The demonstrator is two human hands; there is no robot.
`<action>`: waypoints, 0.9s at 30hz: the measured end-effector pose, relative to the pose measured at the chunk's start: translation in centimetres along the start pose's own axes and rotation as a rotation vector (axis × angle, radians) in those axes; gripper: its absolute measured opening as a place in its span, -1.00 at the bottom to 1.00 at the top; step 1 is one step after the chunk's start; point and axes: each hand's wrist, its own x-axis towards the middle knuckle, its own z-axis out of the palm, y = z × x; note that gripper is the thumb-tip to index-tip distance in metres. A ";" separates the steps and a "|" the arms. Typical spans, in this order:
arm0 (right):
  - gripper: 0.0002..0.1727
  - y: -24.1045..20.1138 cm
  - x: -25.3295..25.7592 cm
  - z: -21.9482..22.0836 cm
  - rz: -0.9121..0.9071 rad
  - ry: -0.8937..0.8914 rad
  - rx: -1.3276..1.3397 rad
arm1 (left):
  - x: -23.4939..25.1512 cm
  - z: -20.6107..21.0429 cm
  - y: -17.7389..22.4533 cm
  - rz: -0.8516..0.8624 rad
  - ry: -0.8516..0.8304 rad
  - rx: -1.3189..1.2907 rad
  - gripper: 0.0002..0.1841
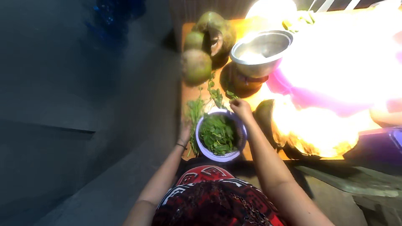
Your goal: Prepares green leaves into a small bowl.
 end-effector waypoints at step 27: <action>-0.72 -3.2 2.4 -4.6 -0.072 0.292 0.738 | 1.5 1.4 -0.7 0.033 0.088 0.184 -0.36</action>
